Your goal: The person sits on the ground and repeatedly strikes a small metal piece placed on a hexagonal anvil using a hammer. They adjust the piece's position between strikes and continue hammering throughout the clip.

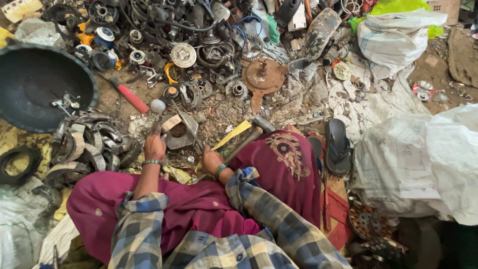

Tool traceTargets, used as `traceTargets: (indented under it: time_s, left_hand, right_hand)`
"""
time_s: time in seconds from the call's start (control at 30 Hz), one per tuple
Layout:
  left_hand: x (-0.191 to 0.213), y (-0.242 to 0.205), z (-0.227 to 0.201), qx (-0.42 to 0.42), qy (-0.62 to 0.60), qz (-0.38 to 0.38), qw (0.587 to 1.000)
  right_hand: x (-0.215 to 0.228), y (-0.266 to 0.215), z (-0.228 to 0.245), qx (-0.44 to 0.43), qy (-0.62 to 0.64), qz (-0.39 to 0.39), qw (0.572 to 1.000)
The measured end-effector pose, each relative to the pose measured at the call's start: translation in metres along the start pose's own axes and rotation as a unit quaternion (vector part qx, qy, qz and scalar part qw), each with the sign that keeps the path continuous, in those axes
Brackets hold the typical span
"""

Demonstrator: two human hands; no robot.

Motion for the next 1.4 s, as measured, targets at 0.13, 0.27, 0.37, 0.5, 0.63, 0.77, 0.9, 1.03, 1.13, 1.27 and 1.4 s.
traceTargets:
  time_s: [0.13,0.27,0.37,0.5,0.63,0.77,0.9,1.03,1.13,1.27,1.4]
  left_hand:
    - [0.001,-0.006,-0.002,0.022,0.024,0.012,0.999]
    - [0.007,-0.003,-0.007,0.008,0.01,-0.005,1.0]
    - [-0.002,0.0,0.009,0.064,0.035,0.034,0.997]
    - [-0.006,0.001,0.018,0.044,0.047,0.041,0.997]
    - [-0.011,0.008,0.022,0.053,0.05,0.049,0.996]
    - [-0.011,0.015,0.027,0.054,0.028,0.028,0.998]
    - [-0.002,0.019,0.014,-0.059,-0.085,-0.04,0.994]
    - [-0.013,0.027,0.019,-0.039,-0.052,0.01,0.998]
    - [-0.017,0.034,0.027,-0.01,-0.092,0.008,0.996]
    - [-0.017,0.04,0.026,-0.045,-0.033,-0.005,0.998]
    - [-0.026,0.043,0.029,-0.029,0.005,0.009,1.0]
  right_hand:
    - [-0.002,-0.004,-0.002,-0.012,-0.006,0.003,1.0]
    - [-0.004,0.0,-0.004,-0.003,-0.003,-0.002,1.0]
    - [-0.012,0.004,-0.008,-0.003,0.0,0.004,1.0]
    - [-0.02,0.004,-0.015,0.0,0.015,-0.004,1.0]
    - [-0.037,0.005,-0.024,0.016,-0.011,0.007,1.0]
    - [-0.046,0.008,-0.033,0.034,-0.002,0.002,0.999]
    - [-0.014,0.0,-0.022,0.013,0.041,-0.004,0.999]
    - [0.072,-0.016,0.034,0.031,0.112,-0.051,0.992]
    - [0.14,-0.023,0.064,0.038,0.216,-0.086,0.972]
    - [0.186,-0.015,0.065,0.106,0.28,-0.202,0.932]
    - [0.129,0.007,0.043,0.111,0.266,-0.216,0.933]
Point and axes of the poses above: each hand's wrist, its own y-axis towards the middle knuckle, its own x-axis out of the back of the hand, z = x × y, the point moved 8 cm from there along y, towards the middle knuckle, and after that the axes turned 11 degrees about -y, right-handed, at the moved point
